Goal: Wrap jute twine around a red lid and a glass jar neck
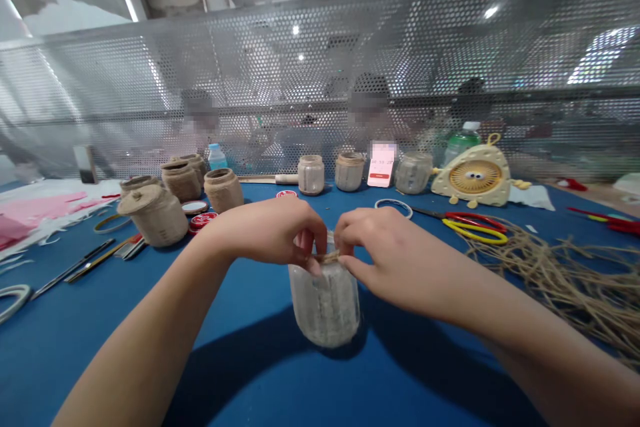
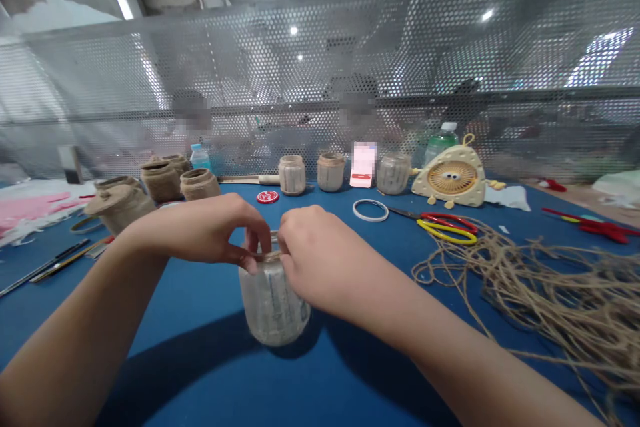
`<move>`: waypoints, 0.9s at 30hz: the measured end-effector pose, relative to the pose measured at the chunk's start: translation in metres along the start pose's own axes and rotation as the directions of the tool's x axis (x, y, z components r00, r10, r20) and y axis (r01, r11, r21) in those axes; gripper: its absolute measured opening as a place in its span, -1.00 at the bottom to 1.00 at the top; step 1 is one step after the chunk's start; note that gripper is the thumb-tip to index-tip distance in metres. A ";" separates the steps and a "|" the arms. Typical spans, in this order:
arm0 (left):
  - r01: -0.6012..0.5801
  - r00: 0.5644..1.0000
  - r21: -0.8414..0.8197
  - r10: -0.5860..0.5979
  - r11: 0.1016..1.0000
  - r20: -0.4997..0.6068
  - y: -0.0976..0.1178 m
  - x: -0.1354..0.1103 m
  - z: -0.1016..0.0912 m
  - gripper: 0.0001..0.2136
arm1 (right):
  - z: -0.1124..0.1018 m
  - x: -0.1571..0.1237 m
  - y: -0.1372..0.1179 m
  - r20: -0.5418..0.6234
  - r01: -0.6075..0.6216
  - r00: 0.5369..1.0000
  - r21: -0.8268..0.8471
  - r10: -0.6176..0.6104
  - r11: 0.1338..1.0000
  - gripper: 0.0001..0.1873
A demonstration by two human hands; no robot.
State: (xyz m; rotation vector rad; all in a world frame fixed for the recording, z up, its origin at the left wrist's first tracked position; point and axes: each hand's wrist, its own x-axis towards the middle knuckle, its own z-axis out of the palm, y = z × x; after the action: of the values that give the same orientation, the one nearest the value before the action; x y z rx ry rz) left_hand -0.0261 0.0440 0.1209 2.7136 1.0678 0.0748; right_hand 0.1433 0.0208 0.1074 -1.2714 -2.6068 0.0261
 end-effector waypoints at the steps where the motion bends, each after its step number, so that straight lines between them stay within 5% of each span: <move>1: -0.001 1.000 0.009 0.001 1.000 -0.009 0.002 0.000 0.000 -0.80 | 0.000 0.000 0.000 -0.006 -0.001 1.000 -0.003 0.001 1.000 -0.86; 12: -0.061 0.985 0.088 0.074 0.994 -0.154 0.007 0.007 0.011 -0.87 | 0.002 0.001 -0.003 -0.029 0.024 0.999 -0.019 -0.025 1.000 -0.84; 27: -0.096 0.993 0.067 0.101 0.993 -0.069 0.002 0.003 0.007 -0.87 | -0.003 -0.006 0.002 -0.073 0.067 0.995 0.060 -0.063 0.996 -0.83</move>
State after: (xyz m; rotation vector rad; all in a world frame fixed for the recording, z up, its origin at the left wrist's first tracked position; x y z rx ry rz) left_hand -0.0213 0.0433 0.1149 2.8397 0.9705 0.1594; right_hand 0.1496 0.0168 0.1089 -1.1449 -2.5647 0.0492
